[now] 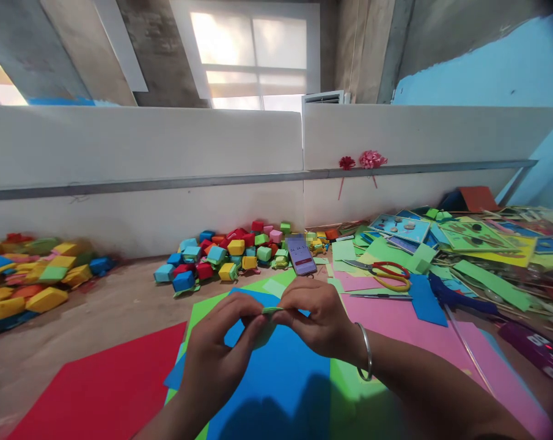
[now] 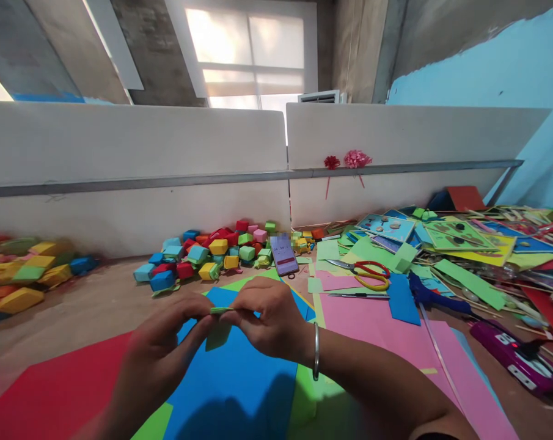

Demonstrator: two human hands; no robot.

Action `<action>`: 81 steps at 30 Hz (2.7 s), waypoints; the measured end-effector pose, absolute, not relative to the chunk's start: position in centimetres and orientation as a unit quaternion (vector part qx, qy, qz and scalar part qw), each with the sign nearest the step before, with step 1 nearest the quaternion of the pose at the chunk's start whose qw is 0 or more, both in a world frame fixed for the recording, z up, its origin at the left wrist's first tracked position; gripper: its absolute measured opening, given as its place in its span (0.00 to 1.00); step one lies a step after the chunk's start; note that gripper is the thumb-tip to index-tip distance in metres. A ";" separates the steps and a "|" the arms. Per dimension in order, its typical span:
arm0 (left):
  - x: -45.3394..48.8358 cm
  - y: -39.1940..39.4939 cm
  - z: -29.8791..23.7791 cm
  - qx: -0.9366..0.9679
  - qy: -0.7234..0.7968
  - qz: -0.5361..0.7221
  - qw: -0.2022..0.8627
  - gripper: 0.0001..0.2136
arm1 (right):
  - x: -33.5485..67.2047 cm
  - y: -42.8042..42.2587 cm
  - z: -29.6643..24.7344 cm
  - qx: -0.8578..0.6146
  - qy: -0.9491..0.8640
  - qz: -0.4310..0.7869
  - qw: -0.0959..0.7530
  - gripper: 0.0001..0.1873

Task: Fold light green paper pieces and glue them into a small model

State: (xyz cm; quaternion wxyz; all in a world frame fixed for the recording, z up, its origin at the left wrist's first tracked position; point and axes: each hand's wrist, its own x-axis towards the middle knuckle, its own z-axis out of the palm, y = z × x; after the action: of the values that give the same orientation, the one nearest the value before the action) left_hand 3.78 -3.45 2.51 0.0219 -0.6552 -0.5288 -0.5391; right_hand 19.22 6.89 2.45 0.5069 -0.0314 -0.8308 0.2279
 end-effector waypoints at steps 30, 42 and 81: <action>3.3 -2.3 2.6 -0.534 -0.549 -0.577 -0.284 0.23 | 19.0 6.9 2.0 0.013 -0.828 -0.020 0.560 0.06; 3.5 -2.1 1.7 -0.667 -0.569 -0.470 -0.098 0.14 | 19.7 7.6 3.6 -0.029 -0.828 0.146 0.540 0.03; 5.1 -2.8 2.6 -0.614 -0.575 -0.450 -0.299 0.19 | 19.2 7.4 3.0 -0.002 -0.812 0.206 0.546 0.05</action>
State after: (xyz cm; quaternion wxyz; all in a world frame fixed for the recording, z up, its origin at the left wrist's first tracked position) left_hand 5.11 -2.83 2.57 -0.2994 -0.6143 -0.5750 -0.4498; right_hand 19.19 7.43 3.03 0.5463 -0.0023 -0.8119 0.2057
